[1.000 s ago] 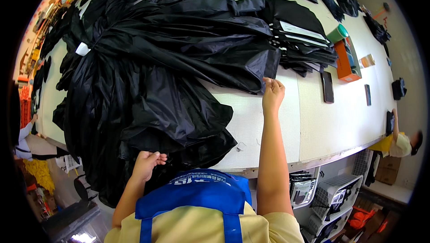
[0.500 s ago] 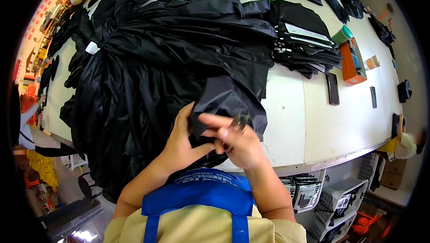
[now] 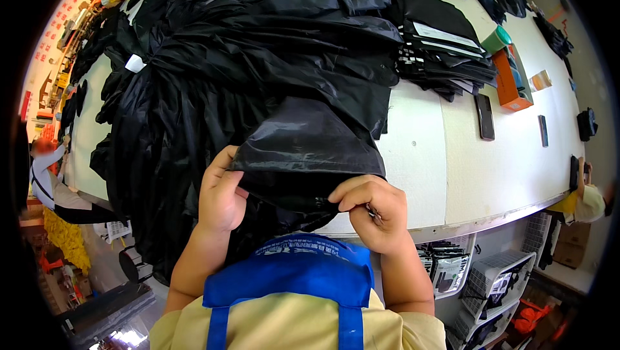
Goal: The person uses a small blade to trim loose threads and edges from black fabric pieces on a workbench. They repeatedly pick up pieces, trim them, and place them back on the table.
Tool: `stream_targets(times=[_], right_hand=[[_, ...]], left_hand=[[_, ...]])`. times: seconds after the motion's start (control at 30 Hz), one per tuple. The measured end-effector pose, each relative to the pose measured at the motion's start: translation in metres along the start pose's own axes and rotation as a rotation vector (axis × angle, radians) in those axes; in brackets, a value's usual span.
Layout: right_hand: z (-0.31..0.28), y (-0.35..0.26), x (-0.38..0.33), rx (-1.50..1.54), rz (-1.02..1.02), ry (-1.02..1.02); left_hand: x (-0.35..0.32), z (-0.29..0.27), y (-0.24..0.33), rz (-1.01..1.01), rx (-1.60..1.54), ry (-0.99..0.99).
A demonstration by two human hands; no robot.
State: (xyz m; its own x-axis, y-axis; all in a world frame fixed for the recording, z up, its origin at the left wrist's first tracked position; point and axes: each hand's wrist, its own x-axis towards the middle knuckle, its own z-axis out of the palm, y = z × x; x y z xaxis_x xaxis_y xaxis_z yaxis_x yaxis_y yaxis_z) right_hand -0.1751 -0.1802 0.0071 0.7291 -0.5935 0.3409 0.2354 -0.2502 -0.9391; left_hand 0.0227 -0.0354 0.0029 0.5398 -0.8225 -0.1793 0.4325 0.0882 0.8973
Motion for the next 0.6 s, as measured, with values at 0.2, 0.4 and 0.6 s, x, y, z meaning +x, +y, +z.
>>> stream_targets(times=[0.2,0.4,0.6], right_hand=[[-0.001,-0.006,-0.023,-0.361,-0.04,-0.036],[0.003,0.01,-0.031,-0.829,-0.251,-0.049],[0.026,0.014,-0.022,-0.749,-0.386,0.062]], left_hand=[[-0.005,0.004,0.001,0.036,-0.17,0.018],[-0.01,0.011,-0.002,0.07,-0.283,0.028],[-0.049,0.006,-0.038,-0.387,-0.305,-0.075]])
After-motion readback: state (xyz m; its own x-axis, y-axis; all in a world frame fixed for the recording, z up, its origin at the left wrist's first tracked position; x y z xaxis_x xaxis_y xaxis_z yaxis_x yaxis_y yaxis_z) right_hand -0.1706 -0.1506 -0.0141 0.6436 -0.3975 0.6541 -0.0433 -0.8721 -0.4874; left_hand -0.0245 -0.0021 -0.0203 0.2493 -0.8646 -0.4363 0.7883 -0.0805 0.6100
